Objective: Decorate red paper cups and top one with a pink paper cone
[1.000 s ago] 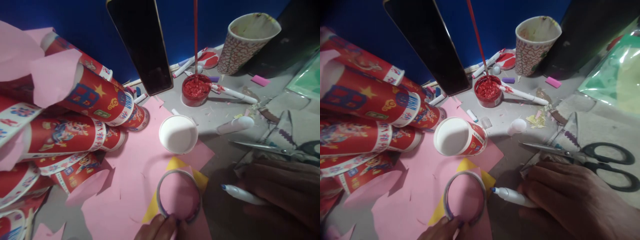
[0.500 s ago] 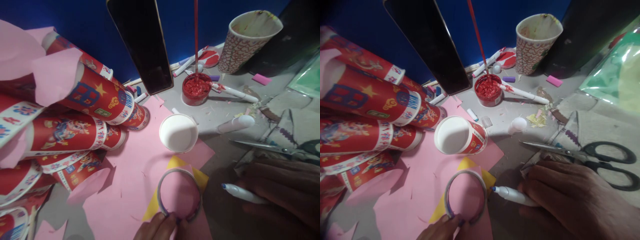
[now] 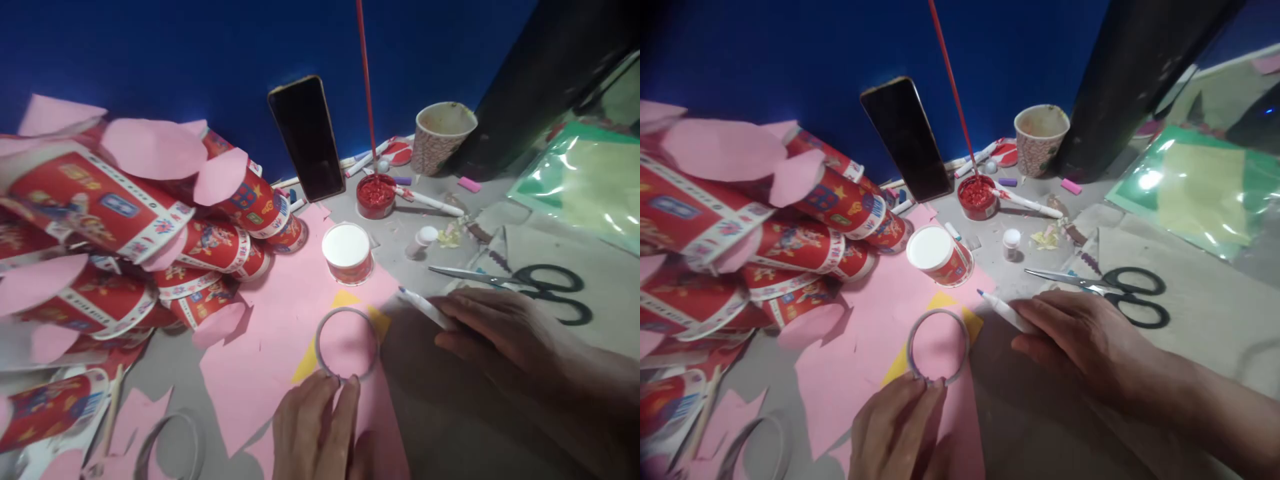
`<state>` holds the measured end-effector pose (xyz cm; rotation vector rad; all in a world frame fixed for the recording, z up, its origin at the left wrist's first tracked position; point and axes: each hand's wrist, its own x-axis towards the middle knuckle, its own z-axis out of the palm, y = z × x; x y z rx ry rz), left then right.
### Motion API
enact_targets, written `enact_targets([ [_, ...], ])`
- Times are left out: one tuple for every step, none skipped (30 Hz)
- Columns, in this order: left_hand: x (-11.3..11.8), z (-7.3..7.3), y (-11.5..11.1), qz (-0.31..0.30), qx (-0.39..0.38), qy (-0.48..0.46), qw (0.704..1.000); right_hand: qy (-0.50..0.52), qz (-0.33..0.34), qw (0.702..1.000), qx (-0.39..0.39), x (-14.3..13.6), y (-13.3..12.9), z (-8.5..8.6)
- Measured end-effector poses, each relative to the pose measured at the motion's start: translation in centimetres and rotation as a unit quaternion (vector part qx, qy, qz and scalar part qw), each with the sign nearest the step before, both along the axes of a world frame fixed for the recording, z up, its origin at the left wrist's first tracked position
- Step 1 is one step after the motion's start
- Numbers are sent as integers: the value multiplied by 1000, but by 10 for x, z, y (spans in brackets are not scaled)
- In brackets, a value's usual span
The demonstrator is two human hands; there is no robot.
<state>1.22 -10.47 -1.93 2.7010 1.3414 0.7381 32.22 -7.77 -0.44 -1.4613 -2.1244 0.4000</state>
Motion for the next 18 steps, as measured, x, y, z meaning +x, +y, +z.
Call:
enact_targets([
  [1, 1, 0, -2, -2, -4, 1000, 6, 5, 1000, -20, 0, 0, 0],
  [2, 2, 0, -4, -4, -7, 1000, 7, 10, 999, -38, 0, -1, -1],
  [2, 3, -1, -7, -5, -11, 1000, 9, 14, 999, -51, 0, -1, -2],
  [2, 3, -1, -11, -7, -17, 1000, 9, 16, 998, -56, 0, -1, -3],
  [2, 4, -1, -15, -8, -22, 1000, 7, 18, 998, -56, 0, 0, -5],
  [2, 5, -1, -18, -8, -25, 999, 2, 19, 998, -53, 0, 0, -7],
  [2, 5, -1, -21, -8, -27, 999, -5, 16, 999, -49, -1, 1, -8],
  [2, 6, -1, -25, -6, -27, 999, -16, 10, 999, -48, -1, 2, -9],
  [2, 6, 0, -28, -3, -25, 999, -29, 4, 998, -55, -2, 3, -9],
  [2, 7, 0, -32, 1, -22, 999, -42, -2, 997, -64, -3, 4, -9],
  [2, 7, 0, -35, 5, -19, 999, -53, -9, 996, -73, -3, 5, -8],
  [2, 7, 1, -36, 8, -17, 999, -63, -12, 995, -82, -4, 6, -7],
  [2, 7, 1, -36, 10, -16, 999, -69, -11, 993, -91, -4, 7, -5],
  [2, 7, 1, -37, 9, -17, 999, -72, -6, 993, -97, -4, 8, -3],
  [2, 7, 1, -37, 6, -18, 999, -71, -2, 993, -99, -4, 8, -2],
  [2, 7, 1, -38, 3, -20, 999, -69, 4, 992, -101, -4, 8, -1],
  [2, 7, 1, -40, 0, -21, 999, -65, 12, 993, -101, -4, 8, 0],
  [2, 6, 1, -42, -1, -21, 999, -60, 18, 993, -97, -3, 7, 1],
])
